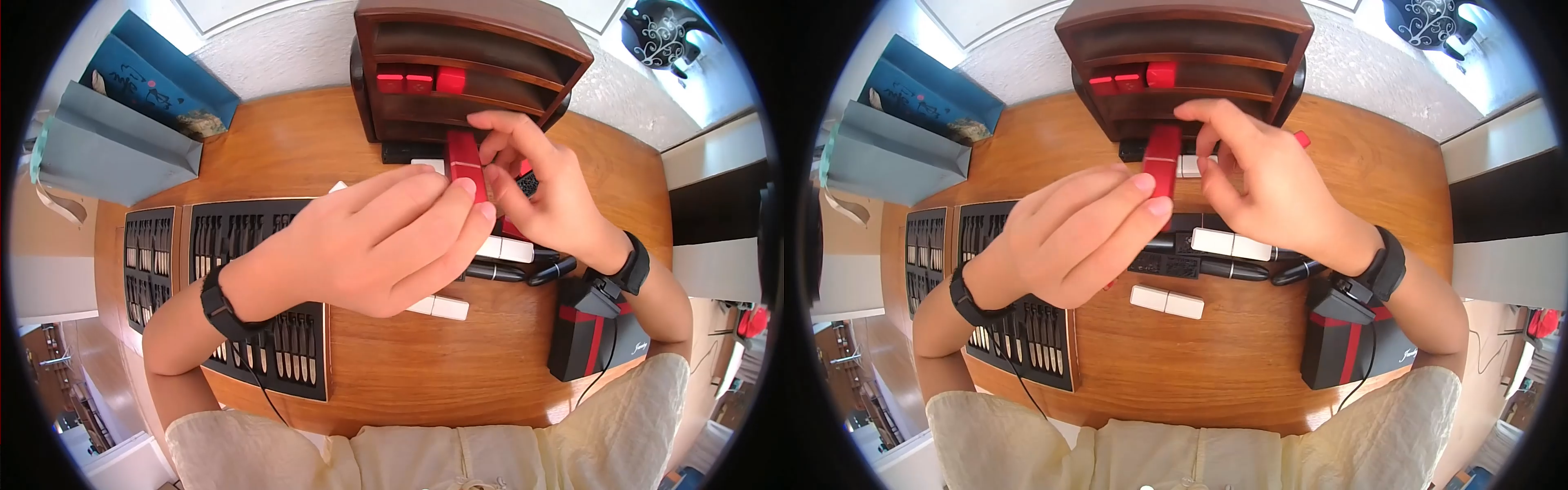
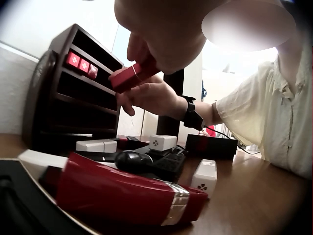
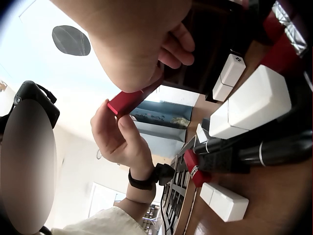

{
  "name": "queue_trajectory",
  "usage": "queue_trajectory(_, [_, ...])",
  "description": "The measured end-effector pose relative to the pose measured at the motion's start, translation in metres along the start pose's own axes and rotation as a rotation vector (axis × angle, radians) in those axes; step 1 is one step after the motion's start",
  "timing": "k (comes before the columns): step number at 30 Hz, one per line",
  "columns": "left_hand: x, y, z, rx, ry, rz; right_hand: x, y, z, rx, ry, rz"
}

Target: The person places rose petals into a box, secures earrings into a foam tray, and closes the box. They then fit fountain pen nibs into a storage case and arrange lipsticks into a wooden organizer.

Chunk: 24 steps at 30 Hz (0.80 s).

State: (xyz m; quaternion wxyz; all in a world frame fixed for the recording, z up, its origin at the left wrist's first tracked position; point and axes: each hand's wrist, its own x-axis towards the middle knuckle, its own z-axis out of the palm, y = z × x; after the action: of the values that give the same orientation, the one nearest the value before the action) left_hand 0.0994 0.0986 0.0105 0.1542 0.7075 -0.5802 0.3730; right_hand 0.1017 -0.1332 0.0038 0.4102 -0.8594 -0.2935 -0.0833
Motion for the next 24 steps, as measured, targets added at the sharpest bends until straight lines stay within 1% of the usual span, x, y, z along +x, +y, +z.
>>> queue_trajectory(1, [0.000,-0.004,0.000,0.038,0.032,0.042,0.001,0.002,-0.001,0.001,0.004,0.003])
queue_trajectory(2, [0.001,-0.007,0.001,0.075,0.064,0.084,0.002,0.003,-0.001,0.000,0.063,-0.001])
queue_trajectory(4, [0.004,-0.014,0.000,0.098,0.056,0.101,0.006,0.008,-0.003,-0.020,0.147,-0.018])
queue_trajectory(5, [0.005,-0.017,-0.001,0.124,0.050,0.114,0.008,0.008,-0.004,-0.020,0.148,-0.018])
queue_trajectory(7, [0.007,-0.019,-0.005,0.126,0.042,0.114,0.012,0.008,-0.007,-0.235,0.134,-0.036])
queue_trajectory(8, [0.007,-0.019,-0.009,0.117,0.020,0.129,0.015,0.011,-0.006,-0.235,0.134,-0.036])
queue_trajectory(10, [0.005,-0.019,-0.011,0.107,-0.004,0.145,0.024,0.018,-0.004,-0.544,0.176,-0.347])
queue_trajectory(11, [0.005,-0.018,-0.012,0.104,0.002,0.139,0.027,0.018,-0.002,-0.542,0.177,-0.346])
queue_trajectory(13, [0.004,-0.018,-0.012,0.102,0.006,0.130,0.033,0.016,0.004,-0.697,0.189,-0.380])
queue_trajectory(14, [0.003,-0.018,-0.013,0.107,-0.002,0.134,0.035,0.018,0.005,-0.694,0.187,-0.381])
queue_trajectory(16, [0.001,-0.019,-0.014,0.114,-0.012,0.135,0.040,0.021,0.008,-0.787,0.212,-0.455])
queue_trajectory(20, [-0.001,-0.022,-0.012,0.133,0.010,0.131,0.043,0.020,0.005,-0.804,0.210,-0.451])
queue_trajectory(22, [0.000,-0.024,-0.011,0.141,0.016,0.133,0.043,0.018,0.005,-0.916,0.199,-0.412])
queue_trajectory(24, [0.002,-0.025,-0.010,0.144,0.036,0.156,0.042,0.021,0.007,-0.927,0.229,-0.421])
